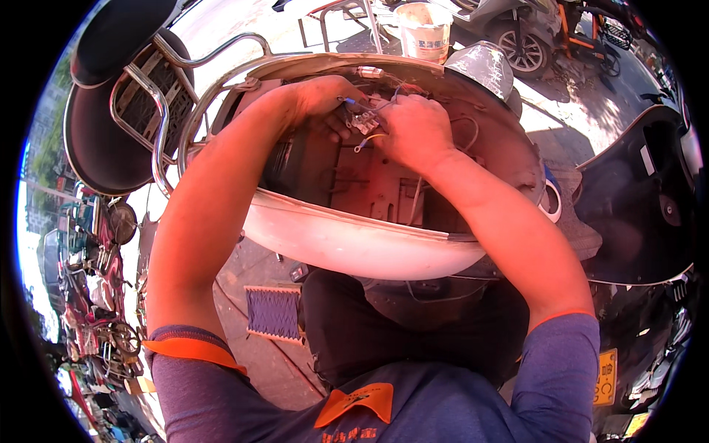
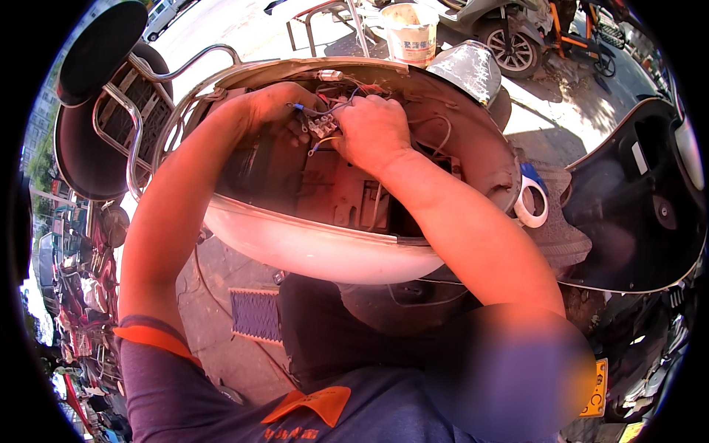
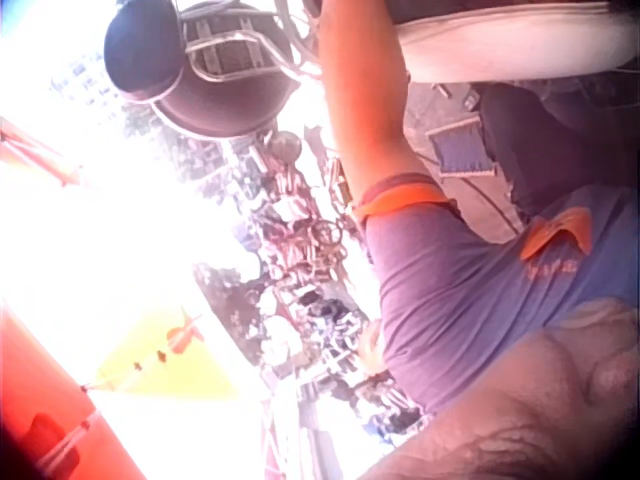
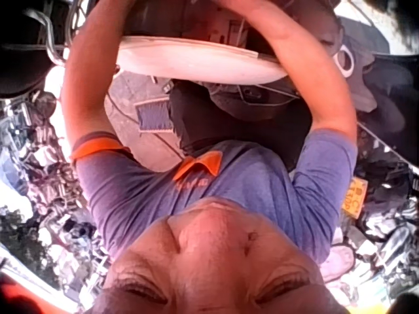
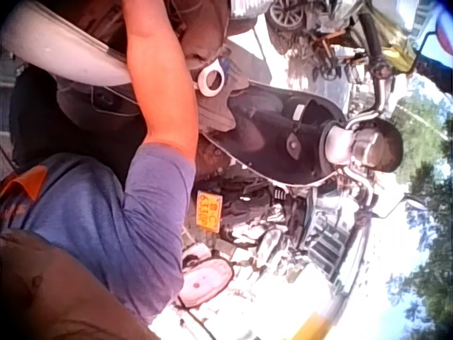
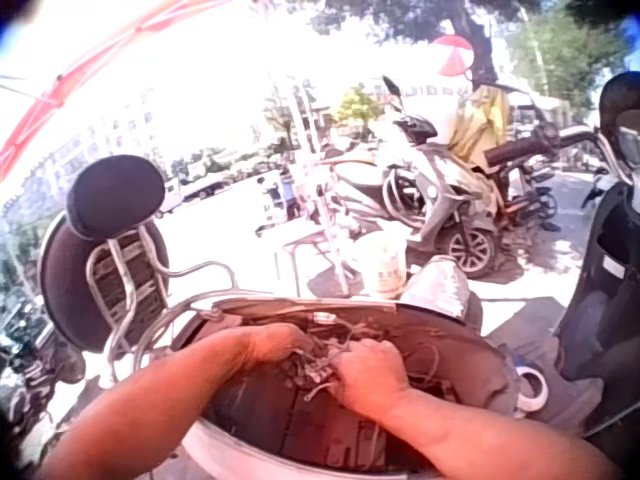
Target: The person manipulates electrical wires and connectors inside the under-seat compartment of a white scooter. They reach into a box of metal parts to select a component and then return to working on the wiring and internal frame components.
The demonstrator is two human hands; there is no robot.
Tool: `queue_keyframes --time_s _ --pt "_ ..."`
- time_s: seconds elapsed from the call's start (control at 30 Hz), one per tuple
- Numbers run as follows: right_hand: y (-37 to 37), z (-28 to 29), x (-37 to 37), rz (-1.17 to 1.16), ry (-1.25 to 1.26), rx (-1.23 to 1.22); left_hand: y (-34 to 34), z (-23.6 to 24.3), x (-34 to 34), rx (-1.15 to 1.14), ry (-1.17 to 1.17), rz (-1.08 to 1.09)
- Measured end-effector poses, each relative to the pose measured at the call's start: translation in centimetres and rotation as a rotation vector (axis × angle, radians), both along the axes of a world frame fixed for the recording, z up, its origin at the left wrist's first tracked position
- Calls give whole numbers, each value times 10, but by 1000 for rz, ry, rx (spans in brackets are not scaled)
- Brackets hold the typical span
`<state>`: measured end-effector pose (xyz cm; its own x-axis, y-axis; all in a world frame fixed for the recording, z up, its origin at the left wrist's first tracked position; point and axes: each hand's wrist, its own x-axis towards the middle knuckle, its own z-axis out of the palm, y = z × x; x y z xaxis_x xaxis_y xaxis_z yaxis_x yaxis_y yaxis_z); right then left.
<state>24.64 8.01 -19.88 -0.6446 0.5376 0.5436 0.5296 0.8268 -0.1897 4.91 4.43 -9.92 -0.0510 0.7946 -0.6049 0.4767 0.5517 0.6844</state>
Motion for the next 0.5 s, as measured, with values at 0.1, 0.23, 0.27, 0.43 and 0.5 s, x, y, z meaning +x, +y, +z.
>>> queue_keyframes --time_s 0.1,0.23,0.27,0.43,0.5 --pt "-1 -1 1 -9 -20 0 5 9 -5 -64 187 -103" --pt "1 -2 2 13 18 24 14 11 -18 -24 512 -320" --pt "1 -2 2 14 14 18 17 13 -21 -31 533 -328" --pt "-1 2 5 -2 -86 -16 12 21 -19 49 424 -283" --pt "-2 4 5 10 -103 -42 9 18 -21 66 360 -263"
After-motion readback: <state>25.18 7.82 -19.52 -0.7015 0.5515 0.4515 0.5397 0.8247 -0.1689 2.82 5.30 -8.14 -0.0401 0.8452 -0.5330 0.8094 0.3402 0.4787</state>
